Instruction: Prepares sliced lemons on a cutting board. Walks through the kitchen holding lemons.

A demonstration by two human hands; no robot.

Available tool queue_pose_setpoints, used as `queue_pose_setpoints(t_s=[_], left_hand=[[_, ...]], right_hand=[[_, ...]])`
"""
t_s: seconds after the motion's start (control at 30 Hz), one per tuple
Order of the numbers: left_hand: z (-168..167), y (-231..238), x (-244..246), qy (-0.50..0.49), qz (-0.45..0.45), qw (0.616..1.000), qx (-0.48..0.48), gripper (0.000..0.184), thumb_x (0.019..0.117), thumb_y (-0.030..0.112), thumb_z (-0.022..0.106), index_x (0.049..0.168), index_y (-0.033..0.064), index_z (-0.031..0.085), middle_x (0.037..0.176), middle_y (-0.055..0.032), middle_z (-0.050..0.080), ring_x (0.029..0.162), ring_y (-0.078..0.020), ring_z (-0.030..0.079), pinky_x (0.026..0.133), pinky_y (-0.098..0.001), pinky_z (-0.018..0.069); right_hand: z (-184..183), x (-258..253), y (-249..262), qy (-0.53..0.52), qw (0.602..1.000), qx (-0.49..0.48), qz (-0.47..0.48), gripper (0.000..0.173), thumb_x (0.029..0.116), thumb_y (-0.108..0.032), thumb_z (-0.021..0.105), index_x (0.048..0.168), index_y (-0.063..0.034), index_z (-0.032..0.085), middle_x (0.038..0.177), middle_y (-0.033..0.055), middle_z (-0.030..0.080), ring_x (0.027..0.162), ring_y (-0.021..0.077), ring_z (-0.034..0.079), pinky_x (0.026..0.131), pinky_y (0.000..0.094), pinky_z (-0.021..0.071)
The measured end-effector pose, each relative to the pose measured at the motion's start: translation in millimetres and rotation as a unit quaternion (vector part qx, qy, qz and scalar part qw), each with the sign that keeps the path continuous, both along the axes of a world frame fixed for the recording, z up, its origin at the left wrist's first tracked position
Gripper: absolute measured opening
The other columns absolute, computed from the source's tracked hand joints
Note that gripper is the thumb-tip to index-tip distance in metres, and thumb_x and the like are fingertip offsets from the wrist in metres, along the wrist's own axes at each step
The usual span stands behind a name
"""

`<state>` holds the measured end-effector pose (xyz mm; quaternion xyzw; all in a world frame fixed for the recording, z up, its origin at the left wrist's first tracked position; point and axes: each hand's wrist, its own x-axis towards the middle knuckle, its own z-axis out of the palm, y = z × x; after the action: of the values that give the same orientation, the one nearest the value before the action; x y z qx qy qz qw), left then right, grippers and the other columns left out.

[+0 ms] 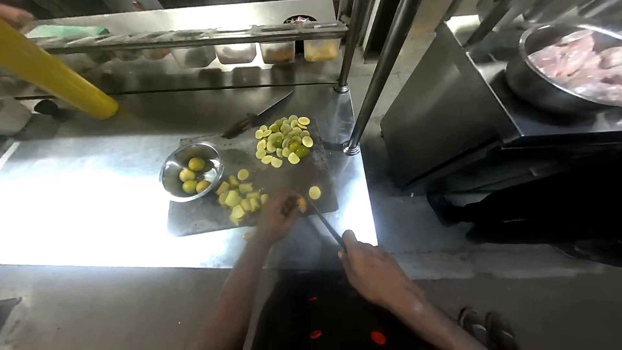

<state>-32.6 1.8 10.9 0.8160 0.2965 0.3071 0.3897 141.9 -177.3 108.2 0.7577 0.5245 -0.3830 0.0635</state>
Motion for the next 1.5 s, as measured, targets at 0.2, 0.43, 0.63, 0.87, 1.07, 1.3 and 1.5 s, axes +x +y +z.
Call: queue_pose_setpoints(t_s=[0.2,0.43,0.63,0.87,1.07,1.3,1.5], left_hand=[[-1.0,1.4,-0.2,-0.001,0.005,1.000,-0.009,0.026,0.0875,0.018,0.078,0.109,0.0079,0.069,0.102,-0.0045,0.068,0.075,-0.0101,0.065,0.065,-0.0270,0.0578],[-3.2,-0.7,1.1,-0.014,0.018,1.000,0.017,0.022,0.0887,0.019,0.077,0.108,0.0094,0.071,0.101,-0.0020,0.069,0.077,-0.0077,0.064,0.068,-0.0249,0.0572],[-7.2,-2.2,0.2,-0.027,0.015,0.998,0.050,0.021,0.0860,0.013,0.078,0.105,0.0053,0.072,0.101,-0.0050,0.069,0.078,-0.0085,0.066,0.069,-0.0244,0.0595],[-8.3,-4.4,-0.5,-0.030,0.018,0.997,0.070,0.020,0.0855,0.012,0.077,0.104,0.0067,0.073,0.105,-0.0059,0.071,0.084,-0.0104,0.068,0.074,-0.0268,0.0604],[-7.3,-7.8,2.0,-0.032,0.042,0.995,0.084,0.021,0.0901,0.021,0.075,0.104,0.0056,0.073,0.101,-0.0061,0.071,0.079,-0.0087,0.067,0.069,-0.0246,0.0599],[25.5,-5.2,-4.2,0.001,0.147,0.989,0.013,0.025,0.0848,0.024,0.076,0.102,0.0060,0.073,0.094,-0.0050,0.074,0.075,-0.0112,0.072,0.067,-0.0329,0.0639],[82.0,27.1,-23.8,0.298,0.246,0.921,0.048,0.030,0.0889,0.024,0.078,0.113,0.0083,0.070,0.113,-0.0148,0.069,0.097,-0.0347,0.068,0.081,-0.0585,0.0558]], right_hand=[[7.8,-4.3,1.6,-0.020,0.999,0.020,0.013,0.032,0.1087,-0.036,0.038,0.127,-0.0117,0.049,0.093,0.0131,0.068,0.088,0.0349,0.071,0.076,0.0513,0.0570],[7.9,-8.3,-2.3,-0.042,0.998,0.034,0.028,0.032,0.1082,-0.035,0.038,0.125,-0.0107,0.049,0.088,0.0117,0.067,0.081,0.0332,0.072,0.071,0.0488,0.0576],[8.7,-16.9,48.6,-0.022,0.999,-0.008,0.027,0.031,0.1105,-0.034,0.036,0.129,-0.0105,0.047,0.097,0.0135,0.067,0.093,0.0342,0.071,0.079,0.0501,0.0570],[4.1,-24.1,90.8,-0.030,0.999,0.004,0.026,0.032,0.1073,-0.031,0.049,0.133,-0.0123,0.042,0.091,0.0106,0.067,0.086,0.0318,0.072,0.075,0.0489,0.0583],[9.6,-0.9,3.2,-0.031,0.993,-0.110,0.032,0.036,0.1084,-0.033,0.041,0.135,-0.0093,0.044,0.096,0.0184,0.068,0.093,0.0403,0.071,0.078,0.0566,0.0566],[6.0,6.3,-28.7,-0.019,0.989,-0.144,0.001,0.043,0.1101,-0.037,0.041,0.140,-0.0067,0.042,0.104,0.0245,0.070,0.101,0.0449,0.071,0.083,0.0595,0.0551],[-11.9,23.0,-48.0,0.069,0.997,-0.031,-0.022,0.042,0.1059,-0.042,0.047,0.132,-0.0087,0.048,0.091,0.0192,0.068,0.089,0.0413,0.070,0.077,0.0580,0.0554]])
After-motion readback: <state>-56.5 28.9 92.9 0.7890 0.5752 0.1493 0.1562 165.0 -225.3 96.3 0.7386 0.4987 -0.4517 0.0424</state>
